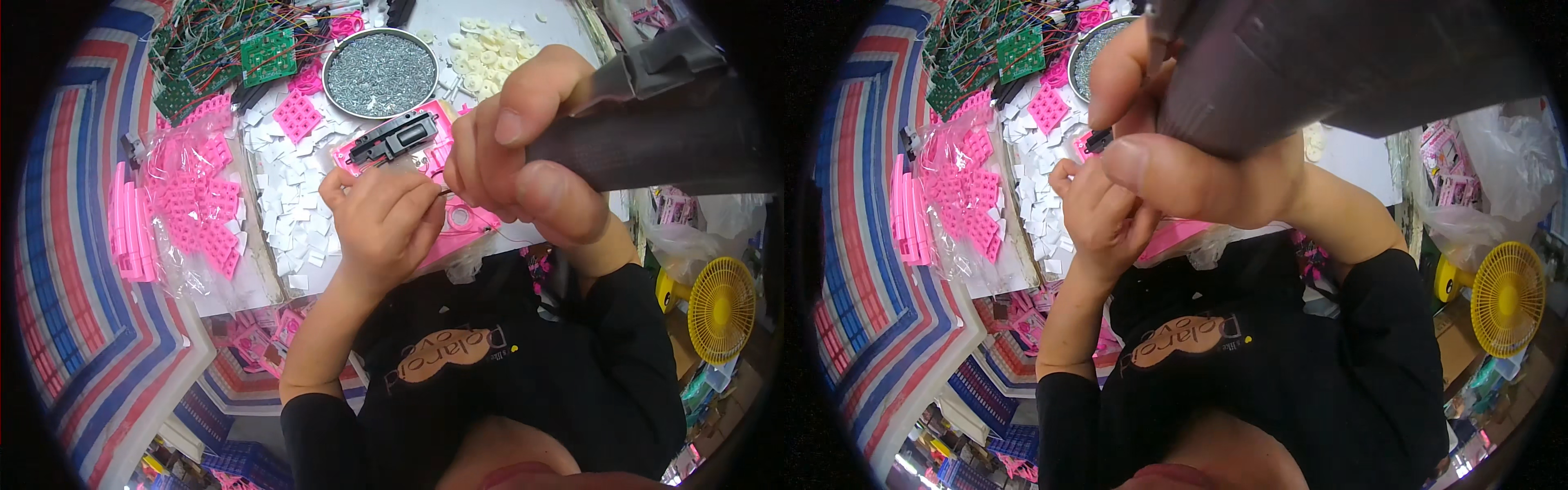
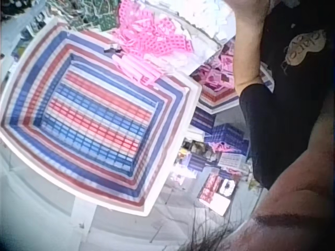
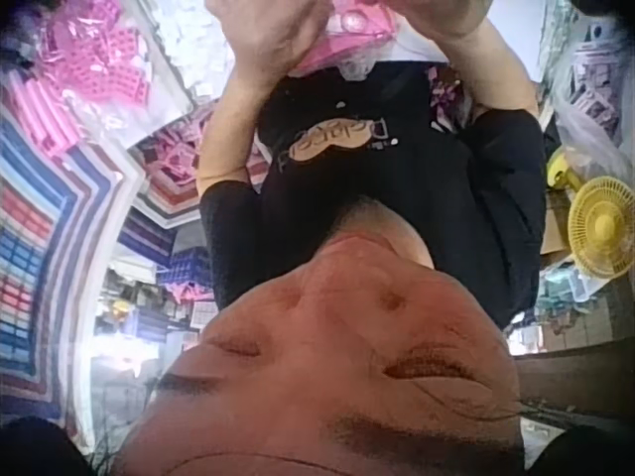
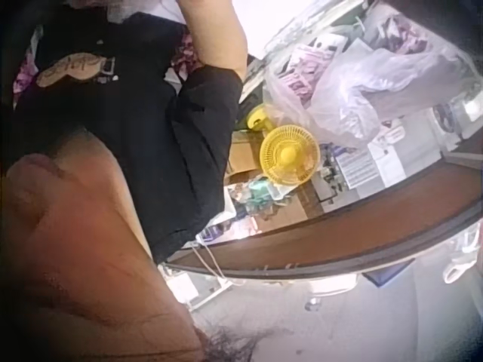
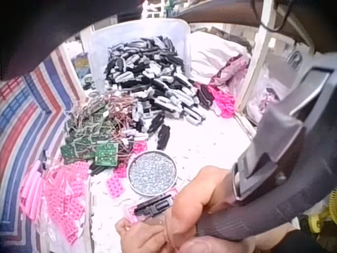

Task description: Assembling small electronic toy components into plastic housings using a hot glue gun.

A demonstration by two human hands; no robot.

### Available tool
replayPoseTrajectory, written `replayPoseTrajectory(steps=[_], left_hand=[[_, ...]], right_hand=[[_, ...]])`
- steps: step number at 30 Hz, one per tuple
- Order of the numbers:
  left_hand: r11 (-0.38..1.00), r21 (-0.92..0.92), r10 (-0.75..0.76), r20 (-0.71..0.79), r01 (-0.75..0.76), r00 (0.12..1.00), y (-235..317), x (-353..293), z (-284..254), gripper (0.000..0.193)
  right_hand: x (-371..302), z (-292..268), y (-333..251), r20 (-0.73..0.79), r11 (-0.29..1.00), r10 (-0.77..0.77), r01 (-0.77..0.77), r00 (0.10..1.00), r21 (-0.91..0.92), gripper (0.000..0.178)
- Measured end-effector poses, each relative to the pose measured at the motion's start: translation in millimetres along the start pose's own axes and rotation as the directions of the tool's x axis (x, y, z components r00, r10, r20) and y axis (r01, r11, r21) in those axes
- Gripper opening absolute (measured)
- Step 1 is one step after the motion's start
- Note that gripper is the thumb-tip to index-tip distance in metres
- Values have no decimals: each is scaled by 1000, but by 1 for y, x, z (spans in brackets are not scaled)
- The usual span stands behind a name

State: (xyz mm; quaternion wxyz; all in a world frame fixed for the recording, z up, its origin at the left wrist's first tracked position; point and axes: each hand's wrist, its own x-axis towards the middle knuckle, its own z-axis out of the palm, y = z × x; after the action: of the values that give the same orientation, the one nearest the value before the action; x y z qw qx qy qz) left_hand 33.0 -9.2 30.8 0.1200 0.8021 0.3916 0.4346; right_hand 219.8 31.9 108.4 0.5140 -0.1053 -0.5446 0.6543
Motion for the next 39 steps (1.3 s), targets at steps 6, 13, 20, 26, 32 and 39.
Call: replayPoseTrajectory(steps=[6,13,20,26,32,39], left_hand=[[941,299,-154,-40,159,987,-7,18,6,22],[921,365,-160,42,134,986,-25,16,11,16],[936,305,-204,67,174,977,-25,14,12,21],[972,134,-225,275,194,935,-43,25,8,42],[941,138,-323,92,309,942,2,-4,-93,33],[573,744,-795,402,345,454,54,-133,-255,49]], right_hand=[[16,-27,24,-57,970,-205,195,977,-145,24],[37,-45,52,-113,970,-168,145,979,-193,17],[38,-39,66,-127,818,-195,90,972,-569,13],[53,-42,48,-59,843,218,-218,974,-491,37],[72,-182,15,-280,740,94,-255,955,-623,42],[43,-404,-10,-399,-470,-359,-533,844,-704,42]])
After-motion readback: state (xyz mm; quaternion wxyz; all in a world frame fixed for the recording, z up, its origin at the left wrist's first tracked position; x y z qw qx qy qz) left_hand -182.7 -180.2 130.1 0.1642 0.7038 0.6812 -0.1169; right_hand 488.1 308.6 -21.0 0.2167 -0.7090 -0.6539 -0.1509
